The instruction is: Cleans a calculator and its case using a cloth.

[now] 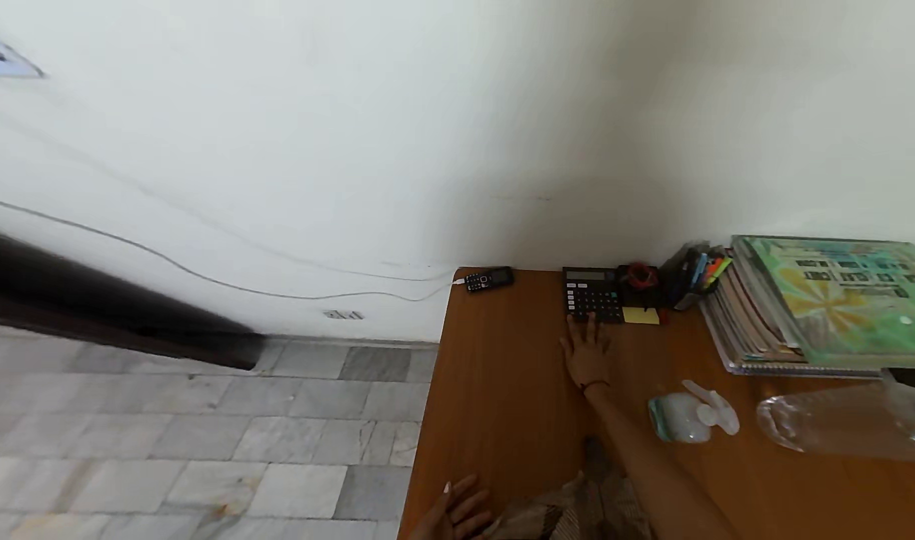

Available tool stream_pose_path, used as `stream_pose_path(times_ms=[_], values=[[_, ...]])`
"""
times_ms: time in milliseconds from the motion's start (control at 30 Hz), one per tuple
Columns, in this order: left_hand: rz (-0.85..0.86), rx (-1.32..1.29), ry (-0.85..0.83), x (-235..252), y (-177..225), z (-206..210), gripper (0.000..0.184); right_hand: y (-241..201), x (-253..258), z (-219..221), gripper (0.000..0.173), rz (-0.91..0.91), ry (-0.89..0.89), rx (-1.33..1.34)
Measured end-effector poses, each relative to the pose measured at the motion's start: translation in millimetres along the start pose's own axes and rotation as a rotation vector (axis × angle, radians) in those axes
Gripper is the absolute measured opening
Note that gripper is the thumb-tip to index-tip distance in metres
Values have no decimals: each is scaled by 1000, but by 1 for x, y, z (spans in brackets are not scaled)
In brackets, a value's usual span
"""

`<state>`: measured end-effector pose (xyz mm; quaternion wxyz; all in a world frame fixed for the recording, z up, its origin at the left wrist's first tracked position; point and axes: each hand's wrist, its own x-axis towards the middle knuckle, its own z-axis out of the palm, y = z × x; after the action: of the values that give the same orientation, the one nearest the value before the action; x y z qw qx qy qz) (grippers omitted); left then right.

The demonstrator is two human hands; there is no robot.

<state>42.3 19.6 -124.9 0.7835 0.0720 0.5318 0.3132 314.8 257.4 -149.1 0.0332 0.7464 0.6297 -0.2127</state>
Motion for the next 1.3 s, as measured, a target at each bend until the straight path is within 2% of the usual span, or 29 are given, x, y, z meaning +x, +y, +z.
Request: stream_pose_path(times_ms=[100,267,467,600,700,800,867,967,1033,1100,1167,1200,1233,1267,1300], values=[[1,1,6,-2,2,2,55,-6,-4,1,58,-19,39,-19],[-1,9,-10,1,1,0,55,-12,-7,7,57,-201,-40,-88],[7,15,8,1,0,2,55,-15,-4,-1,61,-111,-112,-60],[12,24,-1,1,0,2,55,-14,-11,-2,59,-157,-99,-42],[24,48,-2,2,-2,2,54,-7,-50,-2,54,-217,-119,9],[37,64,-17,3,-3,1,51,2,-111,-10,50,-156,-166,149],[51,72,-18,3,-4,0,48,18,-152,-8,45,-77,-91,306],[70,107,-18,2,-5,0,47,52,-210,-5,37,35,147,465],[82,130,-12,1,-5,0,47,73,-237,-15,38,169,298,537],[96,135,-9,1,-5,0,47,88,-250,-48,42,351,450,576],[121,136,-10,1,-5,-2,43,105,-257,-114,47,557,497,603],[132,143,1,1,-6,-1,40,126,-254,-138,49,591,622,551],[138,141,14,0,-7,0,36,157,-246,-148,52,511,822,493],[139,140,22,-2,-7,1,33,185,-240,-164,59,407,930,440],[137,150,20,-4,-7,1,32,210,-232,-182,66,331,957,396]])
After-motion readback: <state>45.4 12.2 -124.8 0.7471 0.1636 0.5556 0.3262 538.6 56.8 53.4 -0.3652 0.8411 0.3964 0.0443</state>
